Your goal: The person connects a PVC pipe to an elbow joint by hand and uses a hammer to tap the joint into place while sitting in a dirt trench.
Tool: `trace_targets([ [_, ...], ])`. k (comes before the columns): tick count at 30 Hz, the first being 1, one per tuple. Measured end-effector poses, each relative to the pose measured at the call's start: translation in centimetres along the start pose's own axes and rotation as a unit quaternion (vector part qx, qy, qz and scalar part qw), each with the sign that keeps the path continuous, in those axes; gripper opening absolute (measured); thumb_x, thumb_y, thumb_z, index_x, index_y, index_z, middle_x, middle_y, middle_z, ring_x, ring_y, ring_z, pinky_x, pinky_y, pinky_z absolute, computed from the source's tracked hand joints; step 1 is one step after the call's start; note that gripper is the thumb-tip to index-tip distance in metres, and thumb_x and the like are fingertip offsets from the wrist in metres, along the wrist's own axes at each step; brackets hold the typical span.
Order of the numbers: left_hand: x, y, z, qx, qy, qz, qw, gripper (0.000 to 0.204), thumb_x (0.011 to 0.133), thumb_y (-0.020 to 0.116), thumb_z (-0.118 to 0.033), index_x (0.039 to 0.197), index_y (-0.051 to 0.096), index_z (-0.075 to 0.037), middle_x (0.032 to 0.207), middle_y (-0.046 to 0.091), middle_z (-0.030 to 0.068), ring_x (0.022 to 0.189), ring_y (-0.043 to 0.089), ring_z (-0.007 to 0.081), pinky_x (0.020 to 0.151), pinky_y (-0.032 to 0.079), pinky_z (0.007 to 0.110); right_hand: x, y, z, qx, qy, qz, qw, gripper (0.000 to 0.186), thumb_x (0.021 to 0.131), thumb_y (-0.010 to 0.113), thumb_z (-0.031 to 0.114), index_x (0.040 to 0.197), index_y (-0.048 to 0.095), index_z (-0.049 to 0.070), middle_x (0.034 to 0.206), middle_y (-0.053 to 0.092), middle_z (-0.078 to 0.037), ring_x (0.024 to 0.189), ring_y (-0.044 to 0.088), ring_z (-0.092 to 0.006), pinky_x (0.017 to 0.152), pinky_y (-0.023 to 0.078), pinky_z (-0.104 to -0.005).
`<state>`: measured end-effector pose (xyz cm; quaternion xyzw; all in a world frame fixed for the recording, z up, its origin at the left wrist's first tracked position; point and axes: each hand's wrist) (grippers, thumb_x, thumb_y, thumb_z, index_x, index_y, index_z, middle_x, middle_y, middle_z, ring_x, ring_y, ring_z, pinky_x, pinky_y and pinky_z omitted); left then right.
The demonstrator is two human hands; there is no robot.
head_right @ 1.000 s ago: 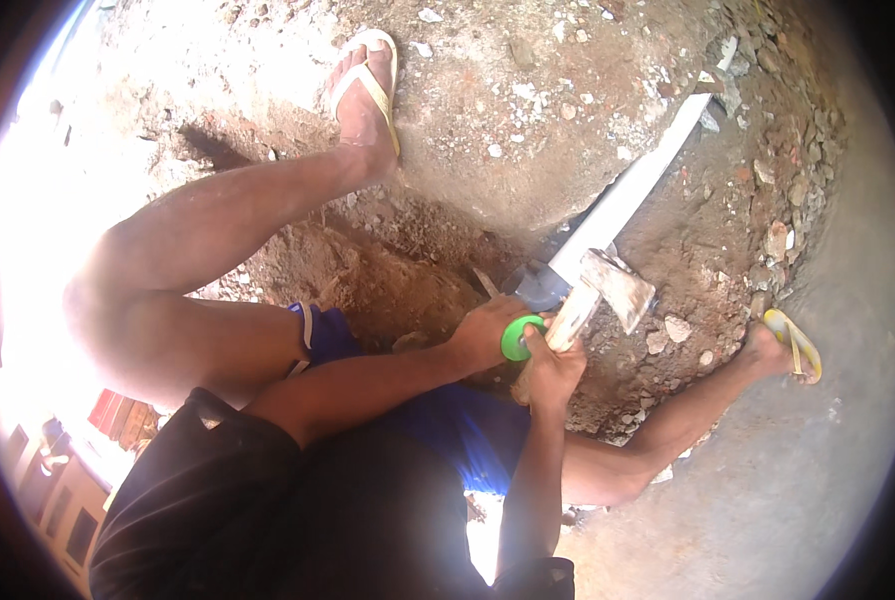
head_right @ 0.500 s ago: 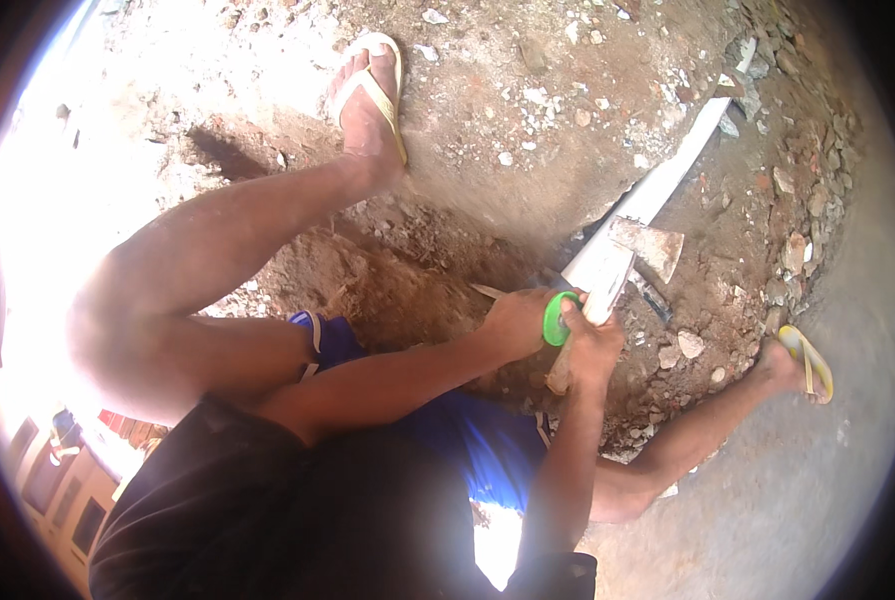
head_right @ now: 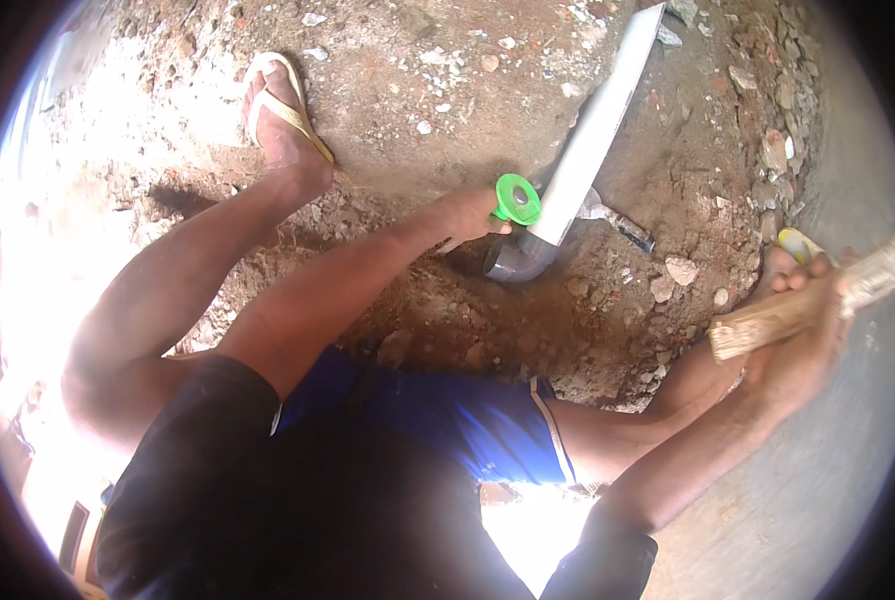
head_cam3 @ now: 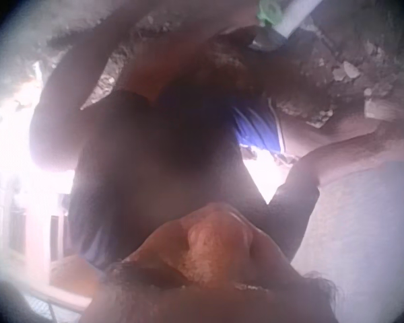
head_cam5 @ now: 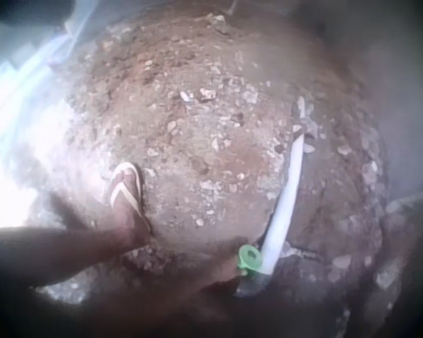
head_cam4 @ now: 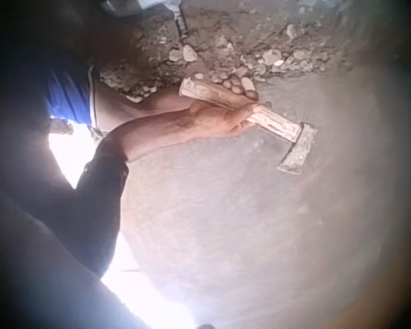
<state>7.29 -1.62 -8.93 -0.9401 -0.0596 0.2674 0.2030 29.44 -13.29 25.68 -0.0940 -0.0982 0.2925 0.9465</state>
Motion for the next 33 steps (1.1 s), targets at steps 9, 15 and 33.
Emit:
trace_targets([
  [9,0.4,-0.8,-3.0,0.036,0.028,0.036,0.998,0.039,0.087,0.071,-0.037,0.111,0.065,-0.007,0.106,0.068,0.0191,0.103,0.064,0.0368,0.090,0.049,0.046,-2.7,0.7,-1.3,-0.002,0.008,-0.029,1.000,0.034,0.099,0.050,0.010,0.128,0.051,-0.008,0.091,0.063,-0.011,0.067,0.060,-0.0133,0.053,0.050,-0.0220],
  [15,1.3,-0.4,-3.1,0.033,0.024,0.062,0.997,0.038,0.087,0.071,-0.036,0.110,0.065,-0.007,0.108,0.067,0.0190,0.104,0.063,0.0368,0.091,0.049,0.046,-4.7,1.1,-5.2,-0.008,0.115,-0.058,0.992,0.037,0.097,0.059,0.014,0.129,0.054,-0.003,0.089,0.064,-0.009,0.067,0.059,-0.0114,0.054,0.049,-0.0223],
  [33,1.8,0.6,-2.1,-0.020,0.038,-0.010,0.999,0.043,0.076,0.081,-0.034,0.106,0.066,-0.008,0.100,0.069,0.0175,0.096,0.065,0.0363,0.086,0.051,0.043,-11.9,-0.3,-20.9,-0.165,0.147,-0.043,0.974,0.021,0.092,0.061,0.008,0.109,0.055,-0.002,0.092,0.062,-0.010,0.062,0.055,-0.0166,0.056,0.051,-0.0282],
])
Point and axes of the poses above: each hand's wrist, its own x-axis towards the middle knuckle, its own y-axis out of the palm, z = x × y
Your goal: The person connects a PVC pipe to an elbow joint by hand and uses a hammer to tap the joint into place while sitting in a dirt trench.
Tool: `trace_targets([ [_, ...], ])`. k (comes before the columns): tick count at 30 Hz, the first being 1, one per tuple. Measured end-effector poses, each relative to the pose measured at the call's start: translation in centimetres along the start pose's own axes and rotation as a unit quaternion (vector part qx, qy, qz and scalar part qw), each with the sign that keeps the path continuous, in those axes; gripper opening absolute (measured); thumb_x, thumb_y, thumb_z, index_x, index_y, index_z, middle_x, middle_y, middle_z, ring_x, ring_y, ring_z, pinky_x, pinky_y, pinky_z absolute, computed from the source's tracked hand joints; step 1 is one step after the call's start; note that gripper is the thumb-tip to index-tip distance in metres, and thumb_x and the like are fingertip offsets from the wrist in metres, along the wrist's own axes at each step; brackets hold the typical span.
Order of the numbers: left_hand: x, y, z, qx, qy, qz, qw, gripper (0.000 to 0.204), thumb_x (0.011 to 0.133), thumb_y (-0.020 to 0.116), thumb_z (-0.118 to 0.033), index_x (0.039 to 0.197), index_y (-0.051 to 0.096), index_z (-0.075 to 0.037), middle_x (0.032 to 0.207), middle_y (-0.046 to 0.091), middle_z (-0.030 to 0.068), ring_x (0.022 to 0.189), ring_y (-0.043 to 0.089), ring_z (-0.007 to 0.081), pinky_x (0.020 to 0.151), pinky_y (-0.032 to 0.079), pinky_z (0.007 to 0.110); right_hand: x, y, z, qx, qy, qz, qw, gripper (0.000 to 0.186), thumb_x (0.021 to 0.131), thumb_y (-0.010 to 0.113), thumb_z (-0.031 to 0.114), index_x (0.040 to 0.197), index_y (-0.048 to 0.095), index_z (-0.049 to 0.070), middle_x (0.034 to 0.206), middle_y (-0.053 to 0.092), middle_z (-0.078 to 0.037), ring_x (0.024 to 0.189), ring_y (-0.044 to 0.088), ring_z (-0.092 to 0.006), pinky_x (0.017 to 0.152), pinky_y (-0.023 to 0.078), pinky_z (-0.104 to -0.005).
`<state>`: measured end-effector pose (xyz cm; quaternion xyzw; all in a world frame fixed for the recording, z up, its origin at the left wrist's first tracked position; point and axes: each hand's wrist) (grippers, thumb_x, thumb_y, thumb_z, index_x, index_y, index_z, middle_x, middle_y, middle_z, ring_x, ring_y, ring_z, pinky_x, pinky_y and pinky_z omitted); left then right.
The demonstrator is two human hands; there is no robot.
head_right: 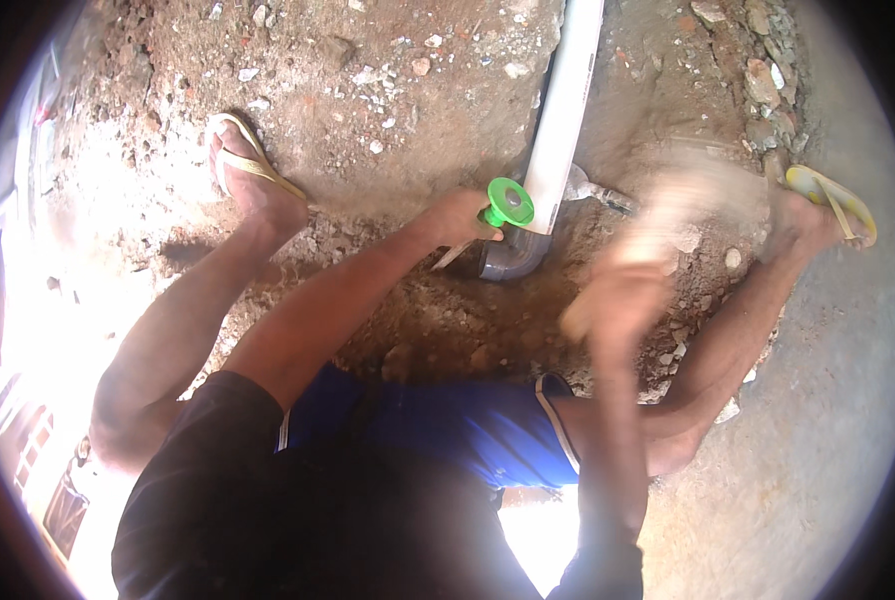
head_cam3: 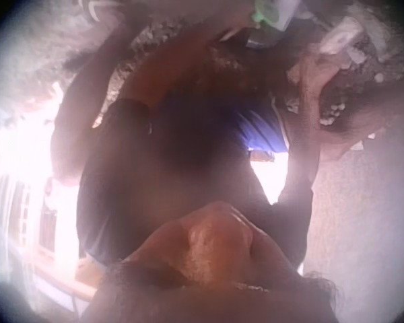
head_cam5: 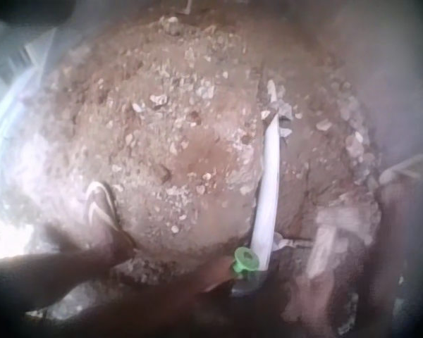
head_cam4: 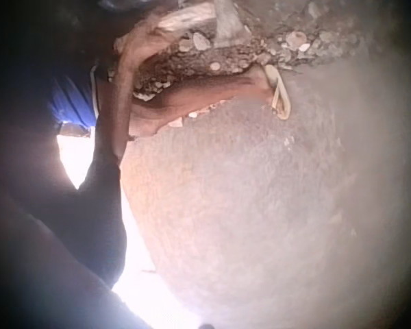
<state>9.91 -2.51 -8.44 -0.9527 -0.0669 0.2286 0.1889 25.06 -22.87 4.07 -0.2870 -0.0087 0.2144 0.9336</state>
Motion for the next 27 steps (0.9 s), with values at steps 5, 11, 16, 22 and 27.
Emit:
trace_targets([
  [5,-1.0,0.5,1.3,0.010,-0.035,-0.037,0.999,0.044,0.075,0.082,-0.036,0.105,0.067,-0.008,0.098,0.069,0.0171,0.094,0.066,0.0350,0.085,0.051,0.041,-2.7,1.8,10.6,-0.042,0.302,0.200,0.931,0.022,0.093,0.064,0.010,0.111,0.057,-0.001,0.088,0.064,-0.007,0.057,0.054,-0.0065,0.044,0.045,-0.0211],
  [11,-1.0,0.0,2.2,0.014,-0.052,-0.021,0.998,0.045,0.075,0.082,-0.039,0.106,0.068,-0.009,0.097,0.069,0.0165,0.093,0.066,0.0322,0.085,0.051,0.040,5.0,-1.1,17.8,0.117,-0.024,-0.133,0.984,0.007,0.093,0.057,0.004,0.099,0.055,0.002,0.073,0.058,-0.005,0.056,0.054,-0.0119,0.049,0.048,-0.0236],
  [16,-1.2,-0.3,-1.0,0.024,-0.084,0.045,0.995,0.041,0.076,0.081,-0.038,0.103,0.069,-0.009,0.098,0.069,0.0150,0.093,0.067,0.0293,0.083,0.051,0.039,-5.5,3.5,3.4,-0.207,0.115,0.301,0.924,0.032,0.091,0.064,0.015,0.121,0.056,0.005,0.096,0.063,-0.005,0.073,0.060,-0.0149,0.069,0.054,-0.0274],
  [22,-1.2,2.0,1.0,-0.053,-0.035,0.005,0.998,0.037,0.075,0.082,-0.030,0.100,0.067,-0.007,0.094,0.069,0.0121,0.086,0.065,0.0246,0.079,0.050,0.037,0.2,0.4,10.0,0.004,0.129,0.094,0.987,0.030,0.087,0.069,0.008,0.110,0.053,-0.002,0.075,0.060,-0.007,0.051,0.054,-0.0097,0.040,0.044,-0.0225],
  [27,-0.7,2.3,0.6,-0.051,-0.027,0.023,0.998,0.036,0.073,0.082,-0.026,0.098,0.066,-0.006,0.090,0.068,0.0127,0.081,0.065,0.0234,0.076,0.050,0.037,-3.0,1.0,1.8,-0.054,0.022,-0.007,0.998,0.016,0.091,0.059,0.010,0.103,0.052,0.001,0.071,0.057,-0.004,0.052,0.053,-0.0118,0.046,0.045,-0.0272],
])
Point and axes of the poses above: each hand's wrist, its own x-axis towards the middle knuckle, its own y-axis out of the palm, z = x × y
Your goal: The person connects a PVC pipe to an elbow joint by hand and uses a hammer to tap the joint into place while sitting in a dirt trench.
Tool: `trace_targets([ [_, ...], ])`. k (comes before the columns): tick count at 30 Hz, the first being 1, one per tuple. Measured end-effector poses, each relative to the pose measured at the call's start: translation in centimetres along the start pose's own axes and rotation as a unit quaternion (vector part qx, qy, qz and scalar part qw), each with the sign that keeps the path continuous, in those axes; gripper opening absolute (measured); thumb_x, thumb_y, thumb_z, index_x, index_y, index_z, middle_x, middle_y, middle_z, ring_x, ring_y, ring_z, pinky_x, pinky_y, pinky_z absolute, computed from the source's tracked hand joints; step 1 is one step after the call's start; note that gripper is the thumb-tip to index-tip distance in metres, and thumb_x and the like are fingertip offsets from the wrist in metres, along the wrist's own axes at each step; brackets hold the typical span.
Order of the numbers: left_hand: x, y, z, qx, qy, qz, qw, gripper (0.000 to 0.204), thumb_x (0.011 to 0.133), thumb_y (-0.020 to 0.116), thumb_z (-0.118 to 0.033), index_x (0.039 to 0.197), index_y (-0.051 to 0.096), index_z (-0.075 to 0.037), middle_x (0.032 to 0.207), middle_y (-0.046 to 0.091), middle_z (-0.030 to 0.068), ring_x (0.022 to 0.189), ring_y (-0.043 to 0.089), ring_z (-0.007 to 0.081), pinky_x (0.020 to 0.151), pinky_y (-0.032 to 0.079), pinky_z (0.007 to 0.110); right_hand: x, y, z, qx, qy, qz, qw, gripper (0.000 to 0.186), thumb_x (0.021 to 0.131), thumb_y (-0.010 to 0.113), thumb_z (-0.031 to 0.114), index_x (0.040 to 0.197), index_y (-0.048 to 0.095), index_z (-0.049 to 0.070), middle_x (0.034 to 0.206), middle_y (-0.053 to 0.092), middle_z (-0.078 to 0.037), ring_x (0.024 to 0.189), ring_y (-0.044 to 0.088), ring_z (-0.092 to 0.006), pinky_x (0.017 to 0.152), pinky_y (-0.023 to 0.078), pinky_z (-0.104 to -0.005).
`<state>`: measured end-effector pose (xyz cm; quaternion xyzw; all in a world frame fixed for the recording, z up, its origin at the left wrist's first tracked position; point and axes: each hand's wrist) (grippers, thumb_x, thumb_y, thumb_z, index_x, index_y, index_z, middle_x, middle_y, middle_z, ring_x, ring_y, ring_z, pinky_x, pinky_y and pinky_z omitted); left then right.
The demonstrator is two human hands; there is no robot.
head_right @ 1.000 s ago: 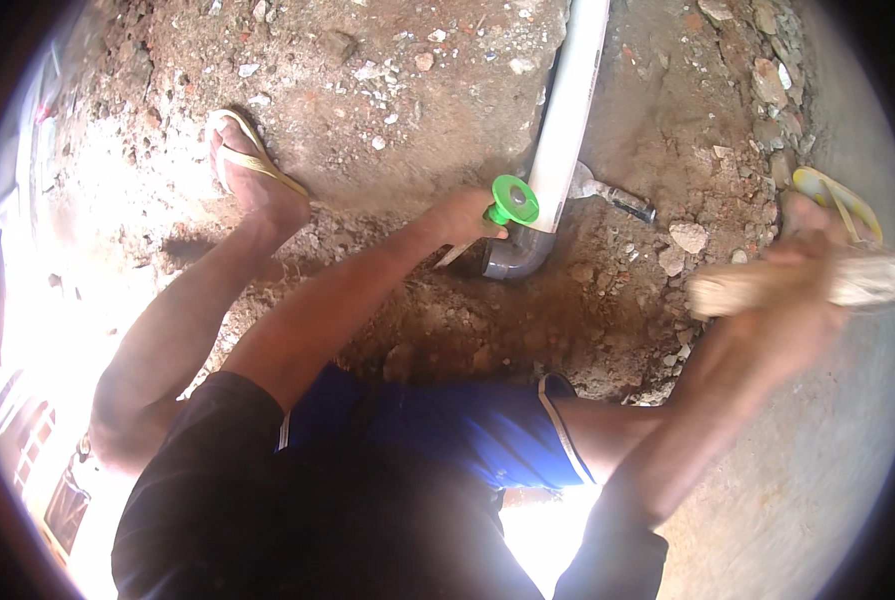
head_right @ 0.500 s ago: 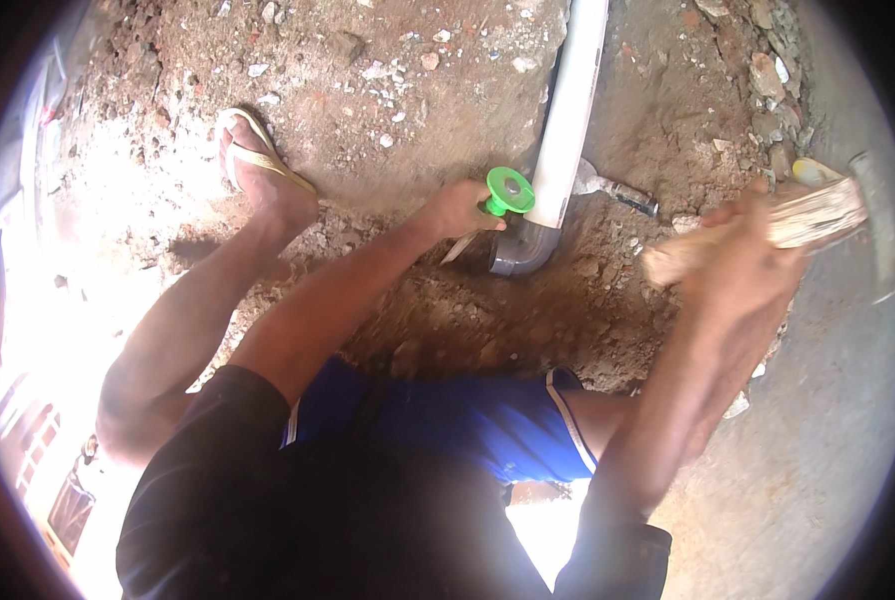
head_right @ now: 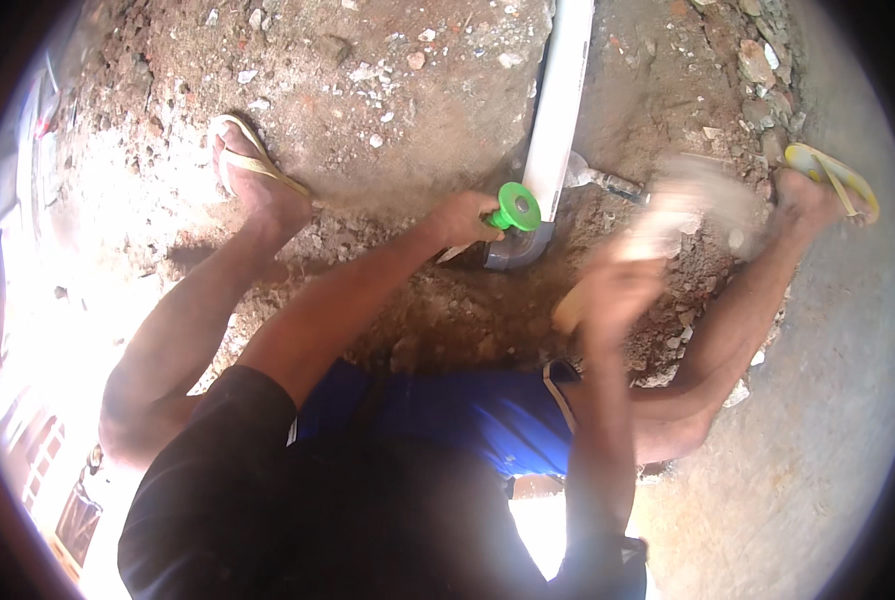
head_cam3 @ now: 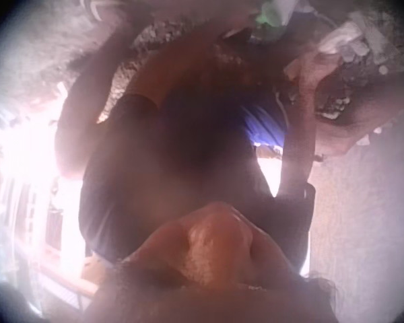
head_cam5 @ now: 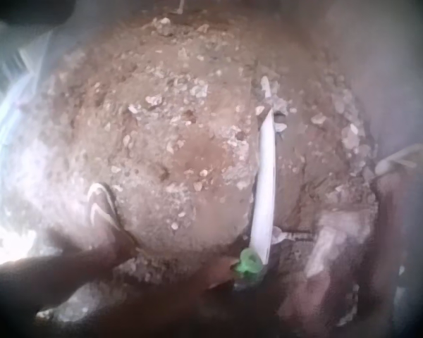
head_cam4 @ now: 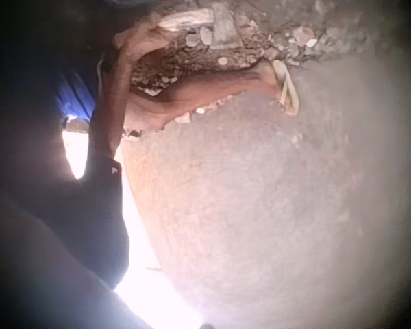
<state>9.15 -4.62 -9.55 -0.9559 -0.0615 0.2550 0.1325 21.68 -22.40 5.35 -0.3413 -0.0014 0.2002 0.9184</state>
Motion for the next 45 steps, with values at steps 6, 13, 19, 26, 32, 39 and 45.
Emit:
trace_targets([
  [6,-0.9,0.8,2.2,-0.005,0.037,-0.032,0.999,0.036,0.072,0.081,-0.027,0.097,0.067,-0.005,0.088,0.069,0.0149,0.079,0.066,0.0279,0.073,0.051,0.037,-1.2,-0.1,3.4,0.047,0.207,0.222,0.952,0.033,0.085,0.066,0.004,0.116,0.055,-0.003,0.070,0.061,-0.005,0.047,0.052,-0.0103,0.040,0.044,-0.0284],
  [13,-0.5,0.3,1.6,0.120,0.017,0.019,0.992,0.036,0.070,0.077,-0.026,0.097,0.068,-0.005,0.092,0.069,0.0185,0.089,0.067,0.0346,0.080,0.053,0.041,-5.2,2.4,-2.4,-0.069,0.178,0.218,0.957,0.025,0.082,0.063,0.006,0.104,0.055,-0.003,0.066,0.060,-0.007,0.046,0.055,-0.0152,0.041,0.045,-0.0304],
  [19,-0.8,1.9,6.5,0.085,0.001,-0.025,0.996,0.038,0.074,0.073,-0.029,0.103,0.066,-0.005,0.097,0.069,0.0185,0.092,0.066,0.0337,0.083,0.054,0.039,-5.2,4.4,-1.3,-0.050,0.235,0.299,0.924,0.039,0.076,0.063,0.008,0.112,0.055,-0.003,0.063,0.058,-0.007,0.047,0.057,-0.0153,0.042,0.047,-0.0331],
  [26,-4.3,-6.9,9.8,-0.174,-0.150,0.047,0.972,0.034,0.091,0.061,-0.030,0.120,0.054,-0.014,0.093,0.061,0.0052,0.083,0.059,0.0139,0.078,0.051,0.037,-4.6,3.0,-1.8,-0.005,0.265,0.302,0.916,0.040,0.081,0.064,0.003,0.119,0.052,-0.003,0.069,0.058,-0.005,0.048,0.054,-0.0117,0.041,0.047,-0.0287],
  [32,-7.9,-9.0,3.2,0.008,0.007,-0.026,1.000,0.032,0.087,0.067,-0.027,0.116,0.059,-0.014,0.108,0.065,0.0065,0.097,0.062,0.0162,0.087,0.052,0.038,-5.4,1.8,-0.5,0.075,0.258,0.244,0.932,0.025,0.084,0.065,0.001,0.105,0.052,-0.002,0.070,0.057,-0.005,0.048,0.052,-0.0107,0.041,0.045,-0.0271],
  [39,-4.9,-6.1,0.0,0.079,-0.007,-0.012,0.997,0.036,0.078,0.070,-0.030,0.111,0.065,-0.014,0.106,0.069,0.0079,0.098,0.065,0.0237,0.087,0.052,0.037,-4.5,1.2,1.3,0.078,0.240,0.253,0.934,0.032,0.086,0.066,0.002,0.113,0.051,-0.004,0.071,0.058,-0.004,0.050,0.053,-0.0086,0.042,0.045,-0.0246],
  [45,-2.5,-2.3,3.7,0.020,0.043,-0.005,0.999,0.036,0.074,0.073,-0.017,0.108,0.064,-0.011,0.100,0.069,0.0096,0.090,0.065,0.0246,0.084,0.052,0.037,-4.0,0.7,3.2,0.085,0.226,0.251,0.938,0.031,0.086,0.066,0.000,0.112,0.052,-0.004,0.071,0.059,-0.004,0.049,0.053,-0.0077,0.041,0.044,-0.0228],
])
Point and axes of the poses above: each hand's wrist, its own x-axis towards the middle knuckle, its own y-axis out of the palm, z = x × y
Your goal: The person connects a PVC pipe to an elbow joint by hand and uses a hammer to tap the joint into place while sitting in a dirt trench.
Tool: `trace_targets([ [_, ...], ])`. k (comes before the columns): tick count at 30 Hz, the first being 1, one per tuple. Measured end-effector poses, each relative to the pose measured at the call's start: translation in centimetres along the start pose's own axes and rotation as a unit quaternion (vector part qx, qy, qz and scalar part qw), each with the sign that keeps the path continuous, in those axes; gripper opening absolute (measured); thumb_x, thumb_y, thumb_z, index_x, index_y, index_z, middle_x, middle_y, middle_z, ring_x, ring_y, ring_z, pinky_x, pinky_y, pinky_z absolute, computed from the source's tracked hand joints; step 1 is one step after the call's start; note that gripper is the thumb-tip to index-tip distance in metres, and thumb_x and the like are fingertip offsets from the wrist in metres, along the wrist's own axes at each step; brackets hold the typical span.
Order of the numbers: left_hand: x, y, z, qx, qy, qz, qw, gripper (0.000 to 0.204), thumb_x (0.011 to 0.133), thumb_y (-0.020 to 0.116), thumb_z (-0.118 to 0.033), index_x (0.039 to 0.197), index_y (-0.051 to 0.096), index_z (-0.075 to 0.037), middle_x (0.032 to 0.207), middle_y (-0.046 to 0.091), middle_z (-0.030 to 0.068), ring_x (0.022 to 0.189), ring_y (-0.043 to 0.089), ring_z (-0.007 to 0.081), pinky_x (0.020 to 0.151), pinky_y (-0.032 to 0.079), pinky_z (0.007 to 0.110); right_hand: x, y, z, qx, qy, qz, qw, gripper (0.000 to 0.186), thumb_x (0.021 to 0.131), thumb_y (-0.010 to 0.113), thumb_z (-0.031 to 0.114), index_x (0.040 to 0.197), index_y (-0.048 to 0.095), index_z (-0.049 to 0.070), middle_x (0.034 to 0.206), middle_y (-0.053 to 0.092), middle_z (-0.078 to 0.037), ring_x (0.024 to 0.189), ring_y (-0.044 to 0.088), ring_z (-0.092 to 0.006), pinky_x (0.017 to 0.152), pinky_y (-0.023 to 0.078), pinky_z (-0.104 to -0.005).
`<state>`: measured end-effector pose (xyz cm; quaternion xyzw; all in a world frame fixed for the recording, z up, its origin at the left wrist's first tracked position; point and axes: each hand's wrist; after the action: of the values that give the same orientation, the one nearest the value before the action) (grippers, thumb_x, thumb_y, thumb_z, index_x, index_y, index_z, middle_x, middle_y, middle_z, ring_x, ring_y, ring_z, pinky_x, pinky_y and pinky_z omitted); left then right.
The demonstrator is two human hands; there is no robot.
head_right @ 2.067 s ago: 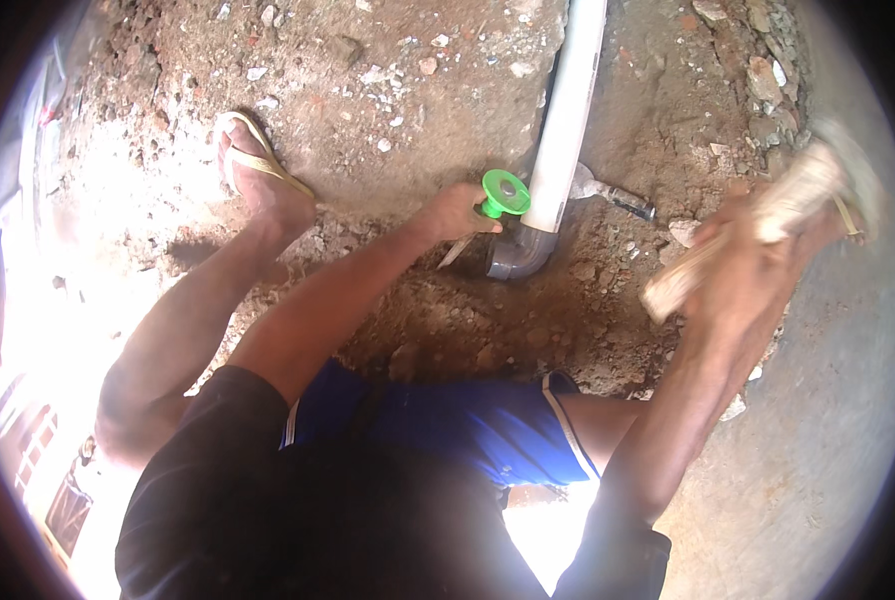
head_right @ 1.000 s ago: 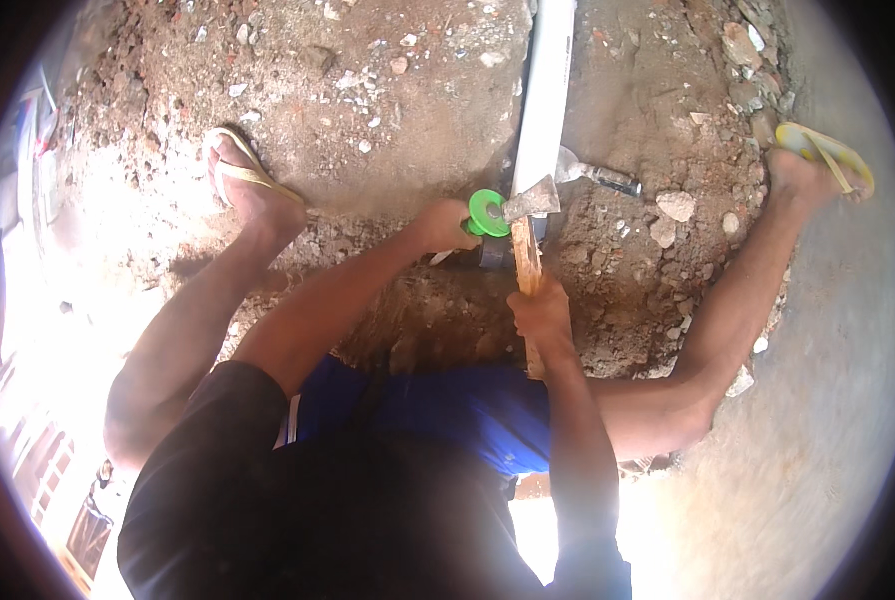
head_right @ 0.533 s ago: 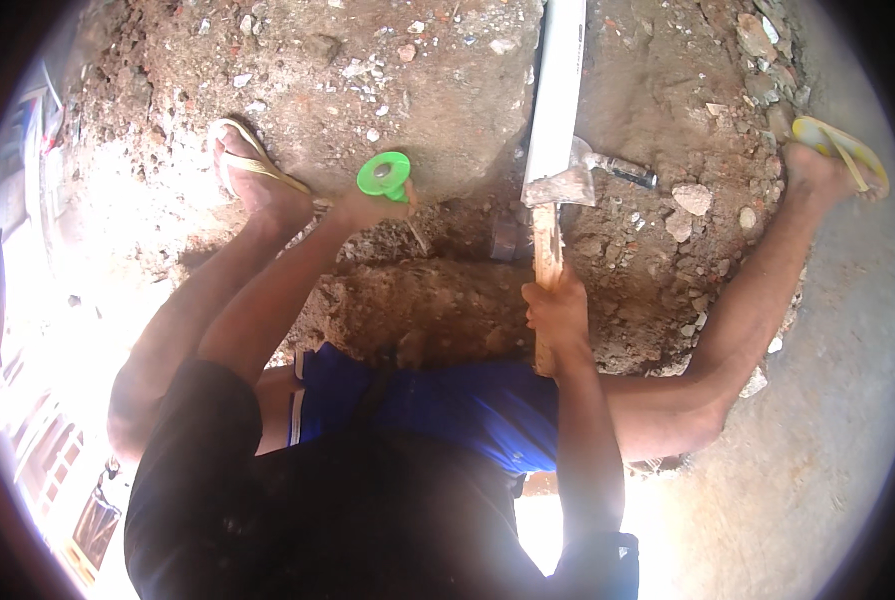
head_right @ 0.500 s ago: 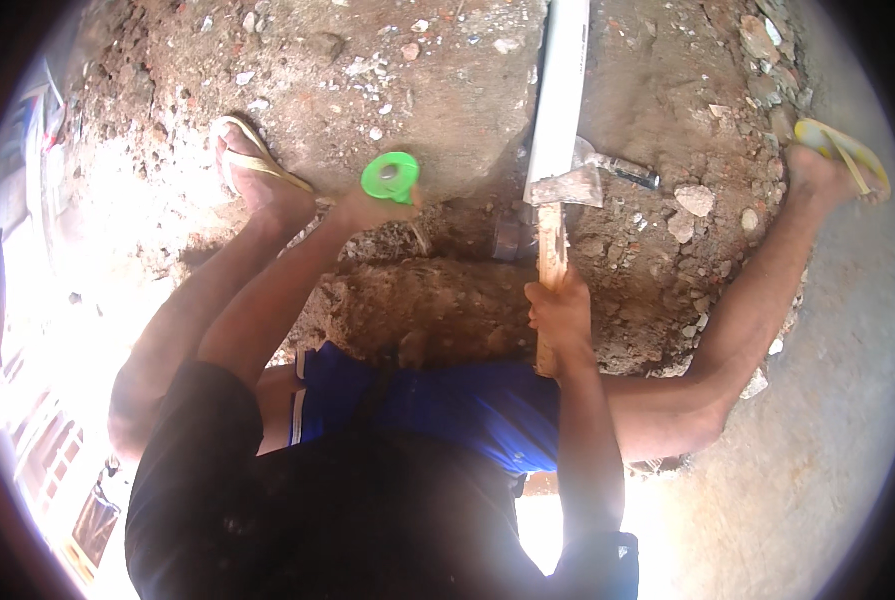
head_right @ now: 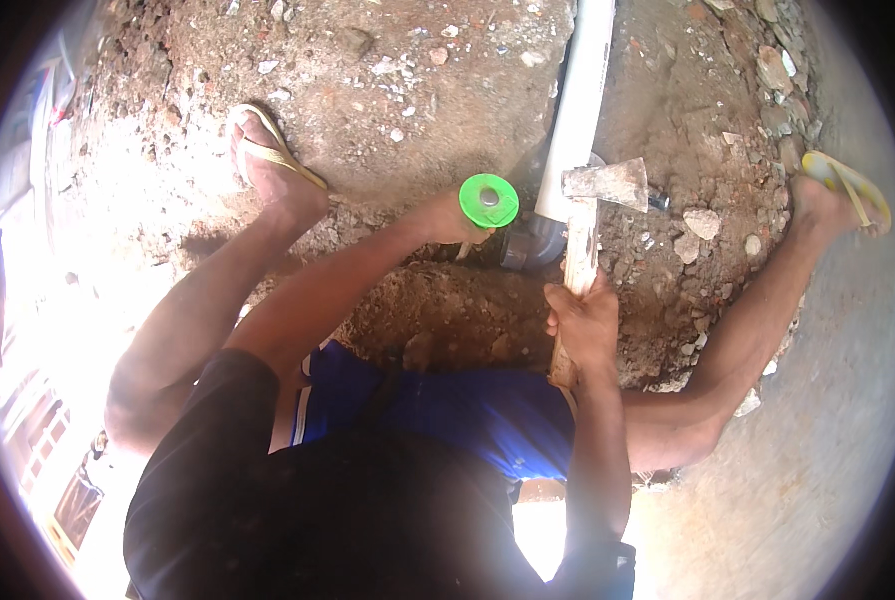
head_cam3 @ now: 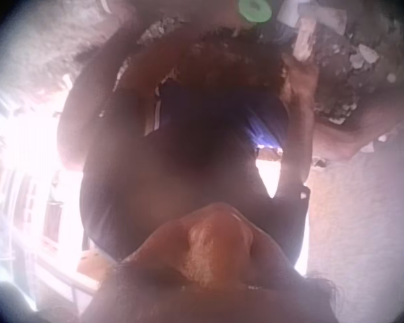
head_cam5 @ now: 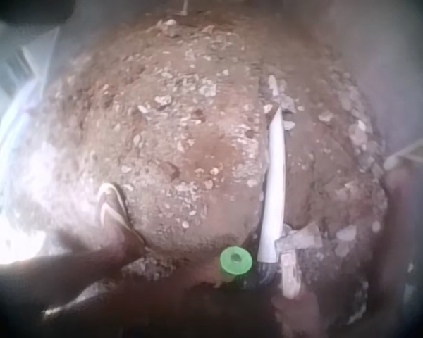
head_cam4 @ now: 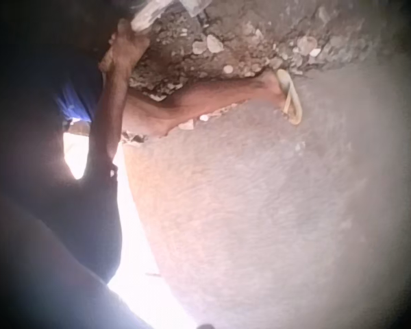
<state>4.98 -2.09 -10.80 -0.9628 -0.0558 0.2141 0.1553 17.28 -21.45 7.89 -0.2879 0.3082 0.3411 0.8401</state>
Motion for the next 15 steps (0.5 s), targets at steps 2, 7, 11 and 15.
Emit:
trace_targets([
  [2,0.3,-0.7,-1.0,-0.012,-0.007,0.031,0.999,0.035,0.074,0.072,-0.017,0.108,0.064,-0.011,0.099,0.069,0.0098,0.090,0.064,0.0246,0.084,0.052,0.037,-0.5,-0.4,1.4,-0.021,-0.021,-0.012,0.999,0.032,0.086,0.068,0.002,0.113,0.052,-0.004,0.072,0.060,-0.005,0.050,0.054,-0.0078,0.041,0.046,-0.0220],
  [7,1.1,-1.2,-1.7,0.052,-0.022,0.052,0.997,0.040,0.076,0.071,-0.027,0.113,0.063,-0.012,0.104,0.069,0.0133,0.095,0.065,0.0298,0.084,0.053,0.040,-3.5,-3.3,9.3,0.009,-0.245,-0.150,0.958,0.041,0.088,0.070,0.008,0.123,0.053,-0.002,0.077,0.064,-0.008,0.053,0.056,-0.0072,0.043,0.047,-0.0205],
  [11,0.9,-0.1,-2.4,0.086,-0.018,0.028,0.996,0.038,0.076,0.074,-0.028,0.110,0.064,-0.013,0.098,0.071,0.0105,0.091,0.066,0.0281,0.082,0.053,0.038,-4.1,-3.4,15.9,0.122,-0.390,-0.320,0.855,0.032,0.092,0.063,0.008,0.121,0.054,-0.001,0.076,0.063,-0.008,0.059,0.057,-0.0098,0.050,0.047,-0.0234],
  [15,1.0,-0.6,-4.7,0.141,-0.022,0.074,0.987,0.051,0.075,0.073,-0.037,0.118,0.061,-0.013,0.110,0.067,0.0176,0.099,0.066,0.0329,0.085,0.054,0.043,-0.5,-1.6,2.8,0.147,-0.163,-0.165,0.962,0.035,0.090,0.061,0.014,0.120,0.054,-0.002,0.072,0.061,-0.007,0.059,0.059,-0.0142,0.052,0.050,-0.0304],
])
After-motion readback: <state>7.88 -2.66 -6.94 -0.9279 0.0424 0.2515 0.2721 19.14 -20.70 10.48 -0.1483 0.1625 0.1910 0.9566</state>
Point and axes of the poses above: each hand's wrist, its own x-axis towards the middle knuckle, its own y-axis out of the palm, z = x × y
